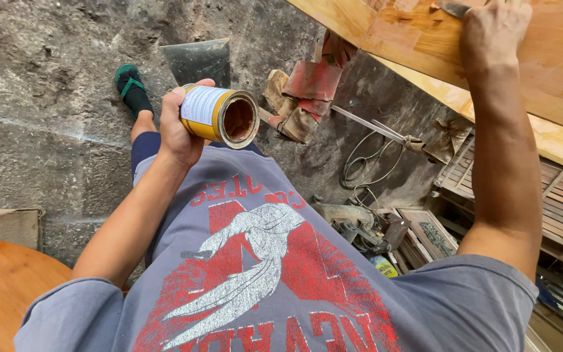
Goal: The person applies wood stain to a wooden cabinet using a brush and a sanding block. They repeatedly dip the brush into a can of stain and apply it to the cabinet's surfaces, then rub the stain in with the sanding block.
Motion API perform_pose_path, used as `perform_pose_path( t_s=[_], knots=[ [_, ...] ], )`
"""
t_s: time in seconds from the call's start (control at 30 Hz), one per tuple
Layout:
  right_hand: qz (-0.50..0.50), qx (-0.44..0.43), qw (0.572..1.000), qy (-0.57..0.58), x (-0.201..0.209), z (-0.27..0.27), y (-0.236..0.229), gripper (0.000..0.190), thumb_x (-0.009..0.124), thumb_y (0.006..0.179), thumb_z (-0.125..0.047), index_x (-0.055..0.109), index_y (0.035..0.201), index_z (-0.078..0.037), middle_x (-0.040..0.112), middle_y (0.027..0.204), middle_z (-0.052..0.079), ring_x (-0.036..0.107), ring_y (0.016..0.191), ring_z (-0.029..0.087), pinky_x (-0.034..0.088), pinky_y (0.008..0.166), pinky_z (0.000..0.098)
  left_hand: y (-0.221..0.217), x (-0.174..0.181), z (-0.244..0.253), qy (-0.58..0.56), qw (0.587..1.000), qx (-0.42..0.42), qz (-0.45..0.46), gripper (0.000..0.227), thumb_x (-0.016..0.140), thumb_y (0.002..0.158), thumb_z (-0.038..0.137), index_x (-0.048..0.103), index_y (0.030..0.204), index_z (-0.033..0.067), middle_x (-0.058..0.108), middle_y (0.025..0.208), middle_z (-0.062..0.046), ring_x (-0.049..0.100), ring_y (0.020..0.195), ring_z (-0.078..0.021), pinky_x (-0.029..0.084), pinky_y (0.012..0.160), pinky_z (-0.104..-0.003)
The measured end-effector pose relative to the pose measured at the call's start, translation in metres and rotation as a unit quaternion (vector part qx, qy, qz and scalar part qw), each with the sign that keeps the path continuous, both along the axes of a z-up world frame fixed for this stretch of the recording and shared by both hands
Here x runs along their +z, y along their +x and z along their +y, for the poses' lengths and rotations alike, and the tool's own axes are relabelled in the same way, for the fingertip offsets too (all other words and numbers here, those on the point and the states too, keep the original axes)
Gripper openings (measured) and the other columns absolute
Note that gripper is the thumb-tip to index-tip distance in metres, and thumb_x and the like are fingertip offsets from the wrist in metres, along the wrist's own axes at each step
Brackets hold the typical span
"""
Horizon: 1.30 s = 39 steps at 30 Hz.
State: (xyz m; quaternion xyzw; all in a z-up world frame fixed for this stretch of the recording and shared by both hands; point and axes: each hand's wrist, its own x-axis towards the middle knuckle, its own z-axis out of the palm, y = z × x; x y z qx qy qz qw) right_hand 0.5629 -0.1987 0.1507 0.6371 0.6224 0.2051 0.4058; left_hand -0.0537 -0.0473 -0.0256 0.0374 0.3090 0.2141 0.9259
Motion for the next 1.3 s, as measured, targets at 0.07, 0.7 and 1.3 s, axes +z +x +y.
perform_pose_path(
  t_s=[0.07,0.7,1.3],
  knots=[
    [0.006,-0.076,0.996,-0.041,0.003,0.001,-0.008,0.01,0.064,0.084,-0.006,0.074,0.087,-0.007,0.069,0.085,0.01,0.066,0.094,0.026,0.049,0.085,0.0448,0.002,0.003,0.003,-0.024,1.0,0.003,0.003,0.061,0.042,0.1,0.049,0.061,0.136,0.0027,0.073,0.107,-0.008,0.072,0.083,-0.0183,0.054,0.057,-0.03],
    [0.772,-0.332,0.392,0.375,-0.025,0.031,-0.401,0.017,0.071,0.098,0.0,0.064,0.113,-0.002,0.07,0.098,0.002,0.064,0.086,0.007,0.053,0.077,0.0216,0.064,0.033,0.007,0.009,0.988,-0.029,-0.154,0.057,0.056,0.099,0.042,0.058,0.135,-0.0023,0.07,0.121,-0.015,0.07,0.111,-0.0264,0.057,0.102,-0.042],
    [0.788,-0.363,0.277,0.412,-0.064,0.03,-0.425,0.013,0.066,0.102,-0.014,0.067,0.11,-0.004,0.071,0.101,0.0,0.067,0.089,0.009,0.055,0.077,0.0233,0.043,0.047,0.019,0.023,0.97,-0.153,-0.187,0.061,0.057,0.096,0.043,0.057,0.135,-0.0036,0.071,0.118,-0.018,0.071,0.107,-0.0259,0.057,0.1,-0.04]
  ],
)
